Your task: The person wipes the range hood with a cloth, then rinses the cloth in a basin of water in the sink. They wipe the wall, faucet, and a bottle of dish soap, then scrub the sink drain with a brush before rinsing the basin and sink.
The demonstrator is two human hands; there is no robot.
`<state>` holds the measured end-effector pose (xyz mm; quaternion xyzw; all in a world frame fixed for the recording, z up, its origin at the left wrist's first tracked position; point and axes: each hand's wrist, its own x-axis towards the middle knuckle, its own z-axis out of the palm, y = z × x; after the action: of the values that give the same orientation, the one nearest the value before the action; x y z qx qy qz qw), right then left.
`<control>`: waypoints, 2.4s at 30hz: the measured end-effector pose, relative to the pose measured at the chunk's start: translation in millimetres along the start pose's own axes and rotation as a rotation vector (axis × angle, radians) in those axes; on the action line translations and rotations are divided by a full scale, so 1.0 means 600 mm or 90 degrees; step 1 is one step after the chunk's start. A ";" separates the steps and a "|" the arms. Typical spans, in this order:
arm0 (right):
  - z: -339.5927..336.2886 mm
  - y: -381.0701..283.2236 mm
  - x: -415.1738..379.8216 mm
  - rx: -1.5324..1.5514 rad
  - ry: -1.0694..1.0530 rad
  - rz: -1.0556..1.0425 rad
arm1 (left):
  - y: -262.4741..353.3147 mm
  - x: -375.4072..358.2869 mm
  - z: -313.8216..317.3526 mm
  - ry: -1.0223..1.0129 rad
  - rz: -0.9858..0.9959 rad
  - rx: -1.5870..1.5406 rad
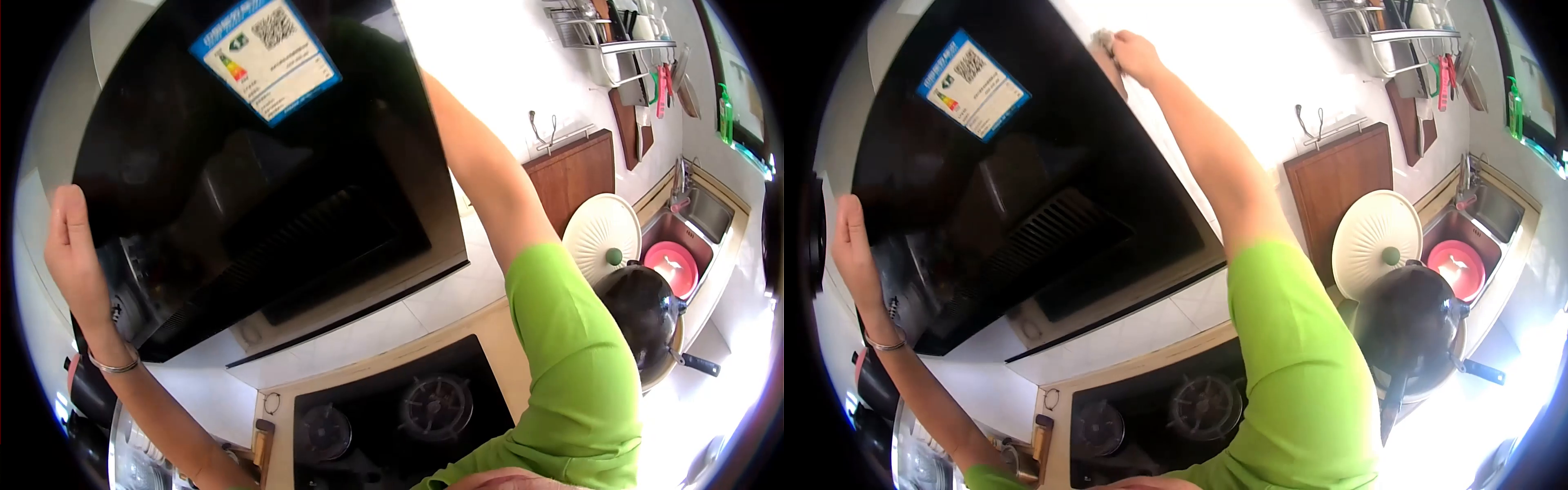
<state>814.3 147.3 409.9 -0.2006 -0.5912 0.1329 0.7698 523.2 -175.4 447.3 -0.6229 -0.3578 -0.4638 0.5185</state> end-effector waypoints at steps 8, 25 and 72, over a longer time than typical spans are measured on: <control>-0.095 -0.097 -0.234 0.151 -0.081 0.123 | 0.035 0.004 -0.001 -0.033 0.025 -0.061; -0.024 -0.065 -0.086 0.308 -0.082 -0.107 | 0.022 -0.001 -0.008 -0.037 -0.060 -0.136; -0.872 -0.620 -0.887 0.100 0.599 0.224 | 0.402 -0.145 -0.017 0.079 0.310 -0.387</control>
<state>1164.8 -496.3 11.7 -0.2768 -0.1260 0.2003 0.9313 717.1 -231.9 289.6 -0.7854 -0.0139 -0.4489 0.4260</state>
